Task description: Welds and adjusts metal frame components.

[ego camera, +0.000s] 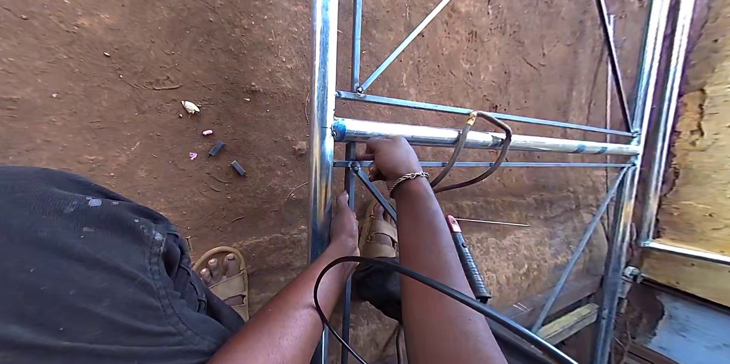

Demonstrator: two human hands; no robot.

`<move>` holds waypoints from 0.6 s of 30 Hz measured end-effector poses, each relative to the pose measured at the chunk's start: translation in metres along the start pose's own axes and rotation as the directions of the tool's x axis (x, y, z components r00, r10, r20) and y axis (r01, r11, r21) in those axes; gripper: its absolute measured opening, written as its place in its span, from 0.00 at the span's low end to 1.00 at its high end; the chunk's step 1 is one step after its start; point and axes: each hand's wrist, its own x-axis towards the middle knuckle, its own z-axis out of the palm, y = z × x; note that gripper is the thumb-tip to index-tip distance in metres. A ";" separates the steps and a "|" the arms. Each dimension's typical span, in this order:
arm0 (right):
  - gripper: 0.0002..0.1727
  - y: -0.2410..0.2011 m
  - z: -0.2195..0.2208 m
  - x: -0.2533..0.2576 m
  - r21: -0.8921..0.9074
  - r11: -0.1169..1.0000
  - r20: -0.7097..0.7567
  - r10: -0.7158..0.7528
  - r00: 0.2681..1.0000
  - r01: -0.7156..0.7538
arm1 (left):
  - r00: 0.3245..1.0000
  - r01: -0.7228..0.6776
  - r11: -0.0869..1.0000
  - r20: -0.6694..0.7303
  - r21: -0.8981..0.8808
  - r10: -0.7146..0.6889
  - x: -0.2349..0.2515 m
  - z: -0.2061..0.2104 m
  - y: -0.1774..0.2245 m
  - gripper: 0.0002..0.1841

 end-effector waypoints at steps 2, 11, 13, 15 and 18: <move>0.13 -0.001 -0.002 0.000 0.067 0.997 0.037 0.022 0.999 -0.024 | 0.999 -0.038 0.999 0.036 -0.005 0.038 0.005 -0.006 -0.008 0.20; 0.08 -0.005 -0.008 -0.018 0.301 0.951 0.120 0.041 0.992 -0.076 | 0.998 -0.034 0.999 0.053 0.007 0.033 0.002 -0.008 -0.007 0.23; 0.07 -0.005 -0.006 -0.016 0.285 0.955 0.114 0.054 0.992 -0.085 | 0.999 -0.002 1.000 0.045 0.029 0.001 -0.010 -0.006 0.002 0.24; 0.07 -0.004 -0.005 -0.013 0.282 0.954 0.118 0.068 0.991 -0.099 | 0.999 -0.009 1.000 0.036 0.020 0.009 -0.011 -0.005 0.002 0.23; 0.09 -0.002 -0.004 -0.010 0.305 0.946 0.132 0.070 0.989 -0.108 | 0.998 -0.036 0.999 0.046 0.004 0.036 -0.006 -0.005 -0.002 0.21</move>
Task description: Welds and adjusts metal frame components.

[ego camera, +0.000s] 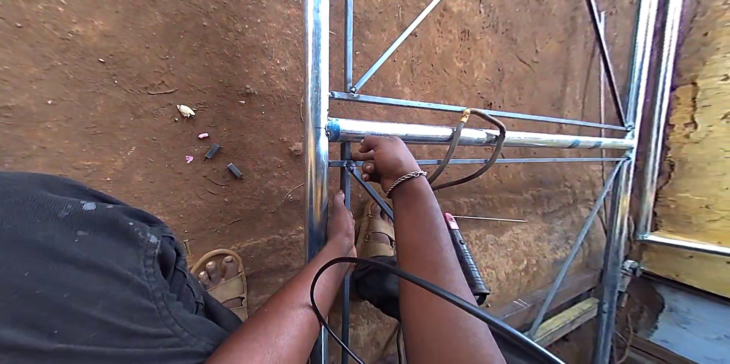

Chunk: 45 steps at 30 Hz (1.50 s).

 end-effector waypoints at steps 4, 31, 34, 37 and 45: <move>0.13 0.002 0.002 -0.005 0.069 0.996 0.011 -0.060 0.998 0.059 | 0.999 0.016 1.000 -0.041 -0.020 -0.016 0.006 0.002 -0.002 0.19; 0.33 0.218 -0.321 0.057 -0.948 0.276 -0.168 -0.008 0.986 -0.160 | 0.996 0.039 0.998 -0.079 -0.058 -0.043 0.006 0.008 -0.006 0.26; 0.40 0.265 -0.297 0.090 -0.889 0.383 -0.271 0.002 0.963 -0.251 | 0.996 0.031 0.995 -0.076 -0.098 -0.039 0.010 0.008 -0.006 0.24; 0.46 0.291 -0.289 0.094 -0.791 0.525 -0.380 -0.020 0.925 -0.314 | 0.995 0.044 0.997 -0.085 -0.061 -0.049 0.006 0.007 -0.008 0.24; 0.33 0.297 -0.308 0.087 -0.653 0.699 -0.450 -0.048 0.892 -0.292 | 0.996 0.039 0.999 -0.073 -0.035 -0.042 0.003 0.007 -0.009 0.24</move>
